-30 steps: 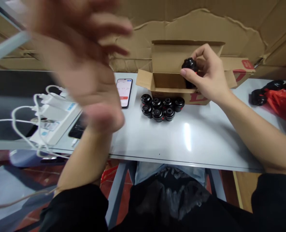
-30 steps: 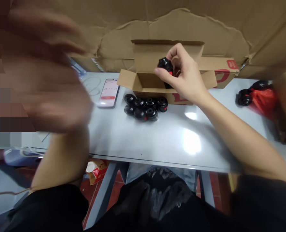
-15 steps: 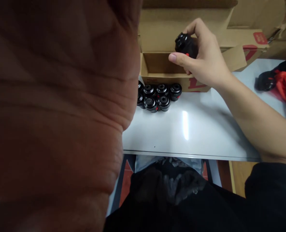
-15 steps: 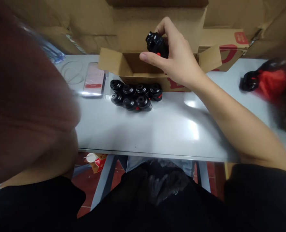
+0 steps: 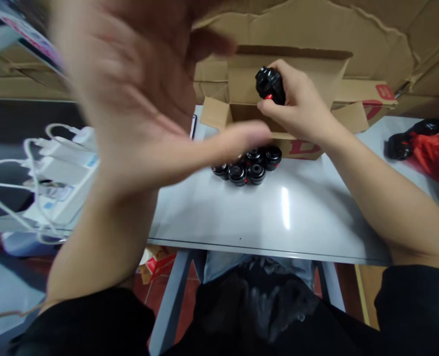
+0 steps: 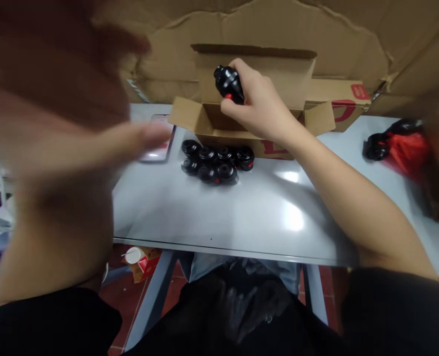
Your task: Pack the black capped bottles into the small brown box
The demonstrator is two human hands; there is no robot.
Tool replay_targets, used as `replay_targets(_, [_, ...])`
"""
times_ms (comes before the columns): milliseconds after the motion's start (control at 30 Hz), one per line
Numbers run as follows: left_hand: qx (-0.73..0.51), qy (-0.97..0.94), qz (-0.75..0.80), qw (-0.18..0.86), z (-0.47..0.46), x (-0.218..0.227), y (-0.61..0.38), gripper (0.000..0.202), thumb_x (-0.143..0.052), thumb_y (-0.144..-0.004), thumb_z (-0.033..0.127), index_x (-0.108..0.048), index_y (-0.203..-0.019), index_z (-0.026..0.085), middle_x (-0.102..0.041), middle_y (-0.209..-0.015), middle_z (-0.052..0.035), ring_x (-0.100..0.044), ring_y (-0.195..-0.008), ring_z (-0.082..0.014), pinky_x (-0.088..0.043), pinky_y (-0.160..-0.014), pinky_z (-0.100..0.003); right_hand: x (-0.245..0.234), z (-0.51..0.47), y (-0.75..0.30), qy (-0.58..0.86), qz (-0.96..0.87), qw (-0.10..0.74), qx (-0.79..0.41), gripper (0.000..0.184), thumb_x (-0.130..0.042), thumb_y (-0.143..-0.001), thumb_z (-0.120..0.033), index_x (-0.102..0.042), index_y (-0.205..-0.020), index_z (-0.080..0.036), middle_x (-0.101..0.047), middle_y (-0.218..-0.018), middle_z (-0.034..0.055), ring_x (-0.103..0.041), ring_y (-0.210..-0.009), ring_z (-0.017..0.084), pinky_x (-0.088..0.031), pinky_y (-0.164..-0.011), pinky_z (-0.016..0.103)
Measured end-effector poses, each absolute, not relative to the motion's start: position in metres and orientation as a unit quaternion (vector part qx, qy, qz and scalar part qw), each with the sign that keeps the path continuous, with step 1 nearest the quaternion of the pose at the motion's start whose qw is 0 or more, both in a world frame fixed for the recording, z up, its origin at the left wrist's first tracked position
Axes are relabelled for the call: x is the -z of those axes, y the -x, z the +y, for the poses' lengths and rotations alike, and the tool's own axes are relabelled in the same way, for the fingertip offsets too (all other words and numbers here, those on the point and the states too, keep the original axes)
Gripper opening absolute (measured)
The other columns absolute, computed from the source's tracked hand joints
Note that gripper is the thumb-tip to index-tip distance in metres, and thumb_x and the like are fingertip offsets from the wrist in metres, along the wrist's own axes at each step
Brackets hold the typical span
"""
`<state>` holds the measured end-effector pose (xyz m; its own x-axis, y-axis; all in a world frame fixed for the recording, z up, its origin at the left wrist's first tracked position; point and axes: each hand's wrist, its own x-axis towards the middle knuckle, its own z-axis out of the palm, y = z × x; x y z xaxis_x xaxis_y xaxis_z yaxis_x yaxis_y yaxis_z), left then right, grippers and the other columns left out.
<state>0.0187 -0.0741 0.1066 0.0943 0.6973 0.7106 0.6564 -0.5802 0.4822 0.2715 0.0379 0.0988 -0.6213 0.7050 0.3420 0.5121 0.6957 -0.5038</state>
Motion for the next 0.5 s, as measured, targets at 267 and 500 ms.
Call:
replay_targets(267, [-0.478,-0.712,0.507,0.085,-0.004,0.003,0.017,0.064,-0.066,-0.115,0.092,-0.077,-0.133,0.032,-0.081,-0.114,-0.0044,-0.073,-0.102,-0.0227,-0.062,-0.088,-0.047,-0.088,0.044,-0.264,0.360,-0.920,0.120,-0.095,0.051,-0.062,-0.124,-0.042,-0.055,-0.173,-0.030,-0.081,-0.154,0.0140,-0.078,-0.119,0.038,-0.060,-0.097,0.045])
replay_targets(500, [-0.469,-0.693,0.511,0.196,-0.009,0.004,0.012,0.062,-0.073,-0.110,0.092,-0.081,-0.123,0.032,-0.076,-0.096,-0.0040,-0.072,-0.087,-0.0233,-0.061,-0.080,-0.043,-0.083,0.047,-0.268,0.381,-0.907,0.123,-0.134,0.051,-0.040,-0.127,-0.040,-0.053,-0.173,-0.022,-0.080,-0.113,0.0102,-0.076,-0.099,0.036,-0.059,-0.093,0.046])
